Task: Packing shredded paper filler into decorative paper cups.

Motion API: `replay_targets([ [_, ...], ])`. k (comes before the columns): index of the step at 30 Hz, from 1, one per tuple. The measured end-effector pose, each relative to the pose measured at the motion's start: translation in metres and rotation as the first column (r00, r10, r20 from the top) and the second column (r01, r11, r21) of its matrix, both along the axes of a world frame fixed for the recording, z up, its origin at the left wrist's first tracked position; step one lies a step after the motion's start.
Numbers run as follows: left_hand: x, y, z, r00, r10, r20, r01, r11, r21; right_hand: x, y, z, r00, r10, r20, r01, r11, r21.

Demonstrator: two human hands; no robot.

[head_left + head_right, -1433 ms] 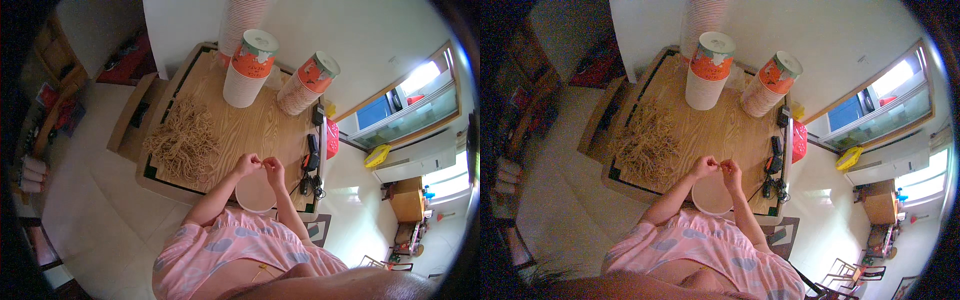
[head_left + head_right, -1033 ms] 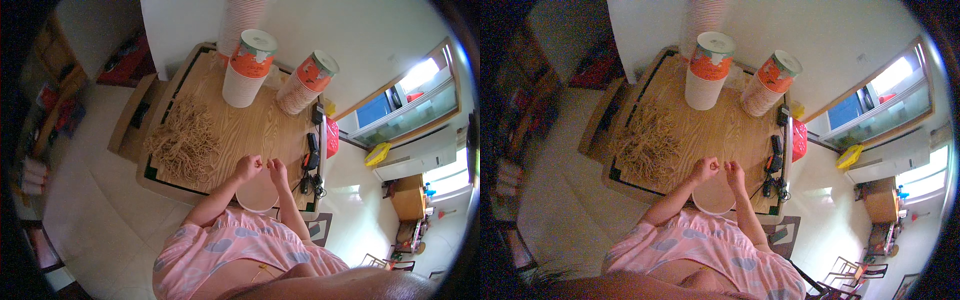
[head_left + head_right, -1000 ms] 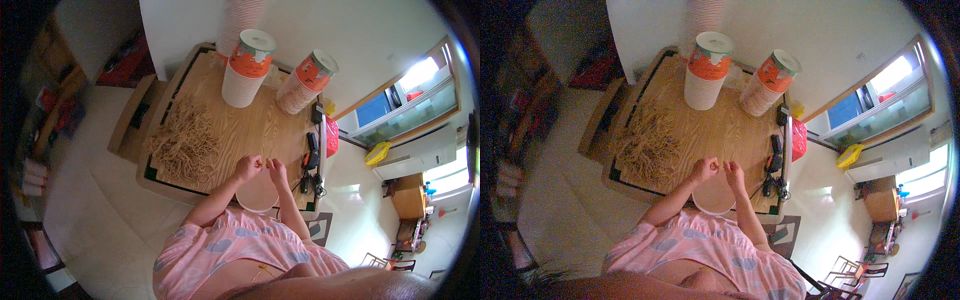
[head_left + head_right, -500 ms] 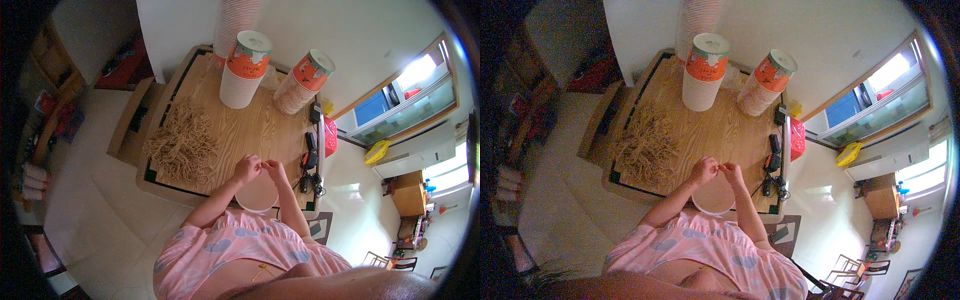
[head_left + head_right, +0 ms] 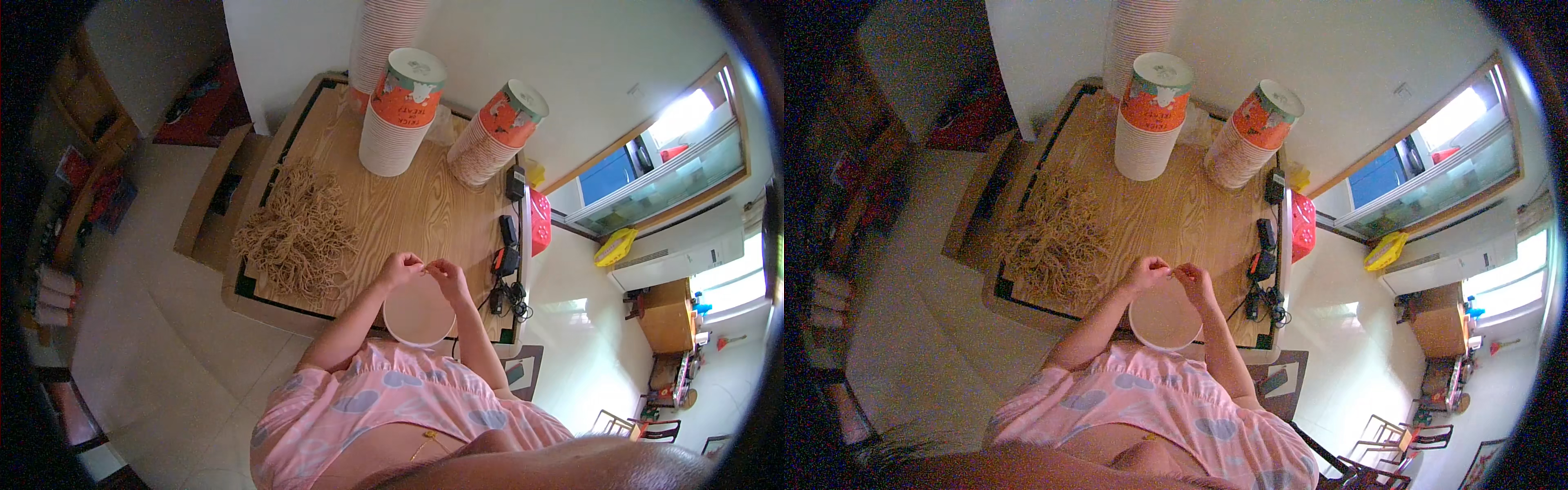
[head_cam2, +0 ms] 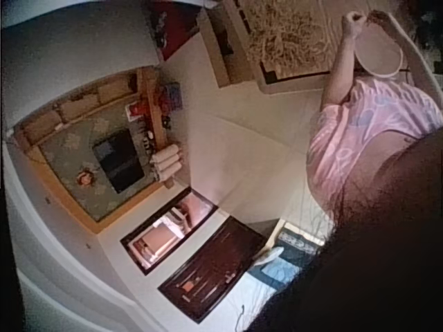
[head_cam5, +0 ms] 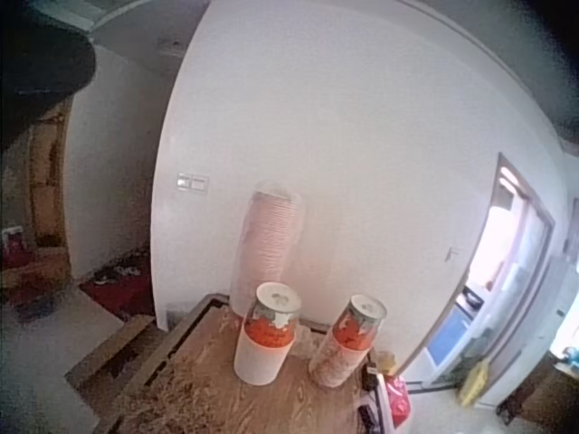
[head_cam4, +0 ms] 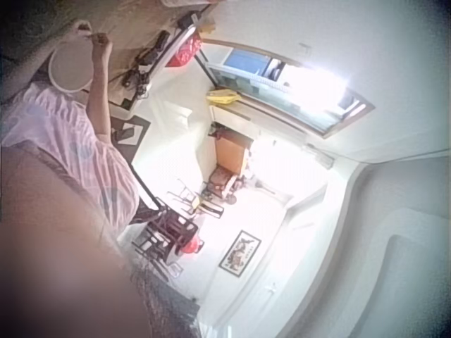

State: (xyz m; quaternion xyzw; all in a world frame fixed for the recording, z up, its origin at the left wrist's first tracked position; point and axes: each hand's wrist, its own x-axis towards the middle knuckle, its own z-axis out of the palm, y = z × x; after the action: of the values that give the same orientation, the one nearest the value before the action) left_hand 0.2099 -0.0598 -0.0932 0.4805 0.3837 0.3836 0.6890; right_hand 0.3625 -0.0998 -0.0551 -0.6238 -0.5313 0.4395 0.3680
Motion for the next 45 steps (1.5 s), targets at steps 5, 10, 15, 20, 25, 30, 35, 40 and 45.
replay_targets([
  [5, 0.002, 0.003, -0.004, 0.993, 0.040, -0.114, -0.039, 0.999, 0.011, -0.004, -0.003, 0.002, 1.000, 0.020, -0.019, -0.019, 0.999, 0.033],
  [10, 0.006, 0.007, -0.017, 0.991, 0.046, -0.124, -0.046, 0.999, 0.002, -0.002, -0.003, -0.002, 0.998, 0.039, 0.046, -0.042, 0.997, 0.059],
  [15, 0.008, 0.008, -0.022, 0.988, 0.045, -0.146, -0.044, 0.999, 0.011, -0.004, -0.003, -0.003, 1.000, 0.012, -0.020, -0.011, 0.998, 0.062],
  [20, 0.009, 0.007, -0.020, 0.975, 0.046, -0.216, -0.032, 0.997, 0.067, -0.005, -0.002, 0.000, 0.999, -0.020, 0.038, 0.018, 0.998, 0.066],
  [25, 0.009, 0.008, -0.032, 0.976, 0.062, -0.210, -0.044, 0.995, 0.089, -0.011, -0.002, 0.005, 0.996, -0.056, -0.073, 0.062, 0.995, 0.084],
  [30, 0.005, 0.006, -0.022, 0.972, 0.050, -0.229, -0.012, 0.986, 0.166, -0.007, 0.000, 0.000, 0.996, -0.074, -0.042, 0.078, 0.992, 0.100],
  [35, -0.009, -0.001, 0.021, 0.900, -0.024, -0.436, 0.165, 0.943, 0.290, -0.011, -0.001, 0.012, 0.995, -0.097, 0.034, 0.093, 0.990, 0.104],
  [40, -0.009, -0.003, 0.027, 0.880, 0.050, -0.472, 0.151, 0.913, 0.378, -0.010, -0.001, 0.013, 0.995, -0.094, -0.019, 0.095, 0.992, 0.086],
  [45, -0.006, -0.004, 0.031, 0.855, 0.113, -0.507, 0.146, 0.884, 0.445, -0.010, -0.002, 0.016, 0.997, -0.068, 0.030, 0.064, 0.988, 0.141],
])
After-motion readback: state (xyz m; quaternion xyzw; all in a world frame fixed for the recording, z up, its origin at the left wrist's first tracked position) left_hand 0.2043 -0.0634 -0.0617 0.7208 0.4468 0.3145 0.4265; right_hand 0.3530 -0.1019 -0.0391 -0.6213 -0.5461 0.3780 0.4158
